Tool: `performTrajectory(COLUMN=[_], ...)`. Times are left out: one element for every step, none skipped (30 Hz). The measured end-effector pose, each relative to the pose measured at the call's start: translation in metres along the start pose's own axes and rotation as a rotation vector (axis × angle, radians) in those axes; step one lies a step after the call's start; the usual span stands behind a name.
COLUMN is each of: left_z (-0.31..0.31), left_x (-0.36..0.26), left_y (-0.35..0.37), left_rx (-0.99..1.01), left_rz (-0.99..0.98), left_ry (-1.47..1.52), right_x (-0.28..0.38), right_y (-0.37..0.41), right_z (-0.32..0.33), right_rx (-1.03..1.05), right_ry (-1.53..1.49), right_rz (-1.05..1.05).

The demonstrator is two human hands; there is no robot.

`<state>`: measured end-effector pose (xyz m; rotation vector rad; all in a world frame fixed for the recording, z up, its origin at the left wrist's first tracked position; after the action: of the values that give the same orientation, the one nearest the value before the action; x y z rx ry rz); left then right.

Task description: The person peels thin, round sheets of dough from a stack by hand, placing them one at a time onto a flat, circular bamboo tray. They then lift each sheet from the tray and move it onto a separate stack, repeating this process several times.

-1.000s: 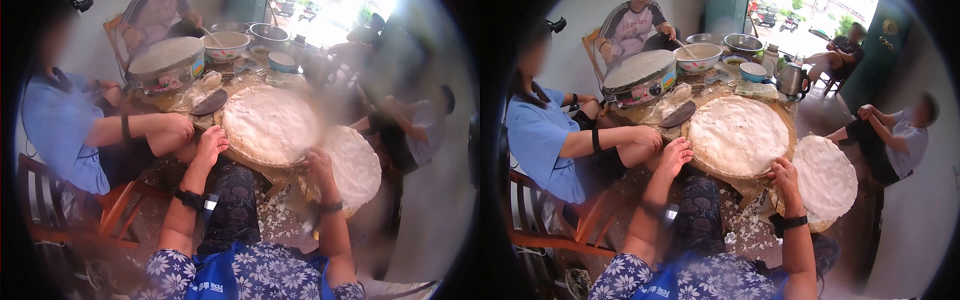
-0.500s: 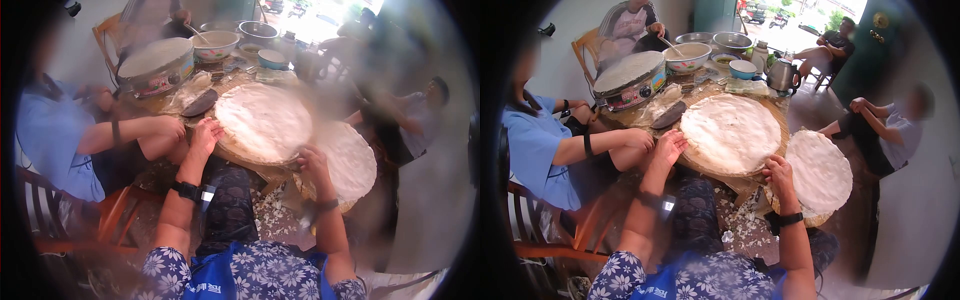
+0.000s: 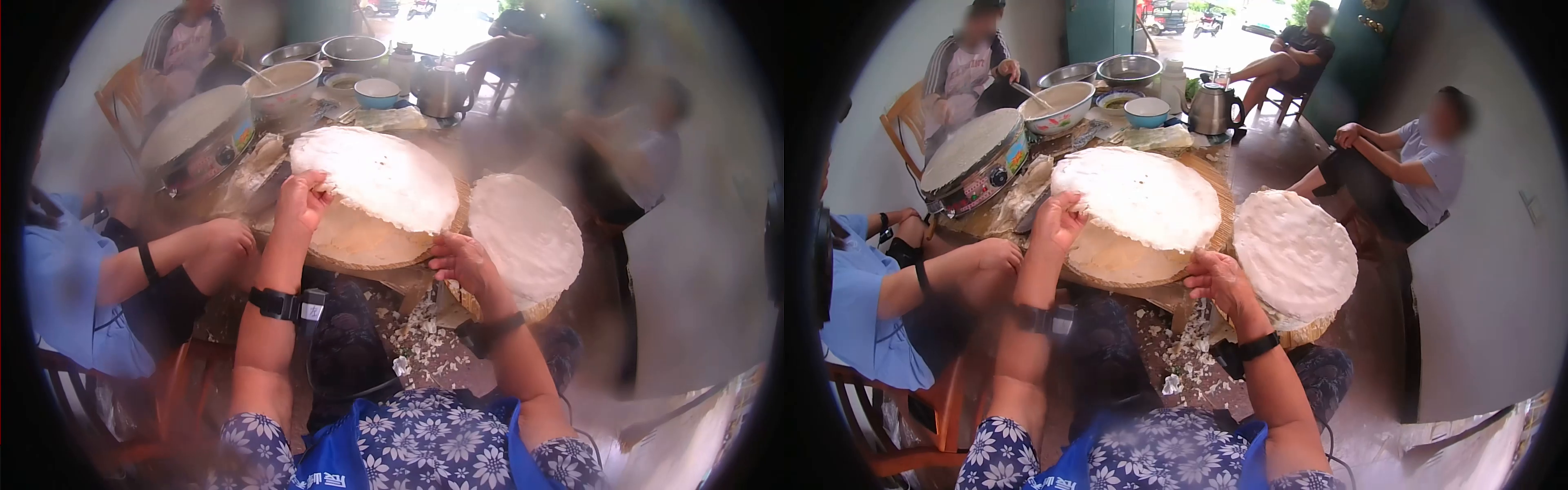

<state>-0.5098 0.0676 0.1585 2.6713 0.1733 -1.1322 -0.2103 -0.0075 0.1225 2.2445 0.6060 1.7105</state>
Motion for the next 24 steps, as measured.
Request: performTrajectory(left_z=[0.002, 0.009, 0.021, 0.027, 0.033, 0.038, 0.042, 0.045, 0.047, 0.048, 0.056, 0.058, 0.058, 0.057, 0.056, 0.054, 0.052, 0.052, 0.051, 0.05, 0.042, 0.033, 0.019, -0.003], left_x=[0.003, 0.009, 0.02, 0.029, 0.039, 0.046, 0.052, 0.058, 0.062, 0.067, 0.074, 0.075, 0.075, 0.076, 0.075, 0.074, 0.072, 0.071, 0.073, 0.078, 0.082, 0.086, 0.092, 0.1], left_y=[0.005, 0.006, 0.003, 0.007, 0.012, 0.02, 0.028, 0.034, 0.038, 0.04, 0.036, 0.035, 0.033, 0.031, 0.03, 0.027, 0.025, 0.021, 0.017, 0.014, 0.016, 0.019, 0.023, 0.033], left_rx=[-0.002, -0.001, -0.001, -0.002, -0.005, -0.011, -0.018, -0.038, -0.056, -0.07, -0.023, -0.037, -0.049, -0.063, -0.054, -0.063, -0.076, -0.088, -0.058, -0.043, -0.031, -0.023, 0.051, 0.126], left_rz=[-0.008, 0.017, 0.042, 0.067, 0.067, 0.065, 0.063, 0.071, 0.08, 0.093, 0.114, 0.129, 0.148, 0.164, 0.141, 0.151, 0.157, 0.162, 0.215, 0.237, 0.256, 0.274, 0.232, 0.19], left_ry=[0.064, 0.082, 0.1, 0.117, 0.095, 0.073, 0.051, 0.035, 0.02, 0.006, -0.015, 0.002, 0.019, 0.034, 0.028, 0.042, 0.054, 0.069, 0.101, 0.071, 0.036, 0.001, 0.006, 0.013], right_x=[-0.002, -0.004, -0.003, -0.003, -0.001, 0.005, 0.011, 0.017, 0.017, 0.016, 0.014, 0.013, 0.013, 0.013, 0.018, 0.023, 0.028, 0.037, 0.046, 0.055, 0.066, 0.079, 0.091, 0.102], right_y=[-0.003, -0.005, -0.006, -0.006, -0.008, -0.007, -0.004, -0.003, -0.01, -0.024, -0.035, -0.042, -0.047, -0.051, -0.049, -0.052, -0.055, -0.051, -0.045, -0.039, -0.03, -0.019, -0.011, -0.001], right_z=[0.002, 0.003, 0.001, 0.002, 0.005, 0.004, -0.001, -0.003, 0.0, 0.005, 0.012, 0.018, 0.021, 0.026, 0.027, 0.029, 0.033, 0.034, 0.038, 0.041, 0.045, 0.053, 0.066, 0.08], right_rx=[0.046, 0.048, 0.052, 0.056, 0.076, 0.064, 0.052, 0.038, 0.038, 0.033, 0.025, -0.017, -0.063, -0.107, -0.192, -0.198, -0.217, -0.236, -0.24, -0.245, -0.246, -0.237, -0.226, -0.213], right_ry=[-0.008, -0.07, -0.132, -0.194, -0.26, -0.324, -0.387, -0.45, -0.477, -0.501, -0.527, -0.477, -0.425, -0.376, -0.332, -0.295, -0.238, -0.178, -0.133, -0.085, -0.041, 0.002, 0.025, 0.051], right_rz=[-0.016, -0.006, 0.004, 0.015, 0.067, 0.129, 0.19, 0.253, 0.247, 0.244, 0.245, 0.271, 0.296, 0.319, 0.317, 0.37, 0.419, 0.469, 0.488, 0.508, 0.523, 0.588, 0.64, 0.692])
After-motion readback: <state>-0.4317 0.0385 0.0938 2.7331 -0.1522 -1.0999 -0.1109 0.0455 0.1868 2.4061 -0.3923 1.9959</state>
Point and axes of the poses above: each hand's wrist, its own y-axis away from the middle knuckle, its own z-axis out of the back of the hand, x = y × z, the point moved 3 cm from there along -y, towards the middle knuckle, and after that the axes turned 4 degrees about -z, right-handed, at the moved point
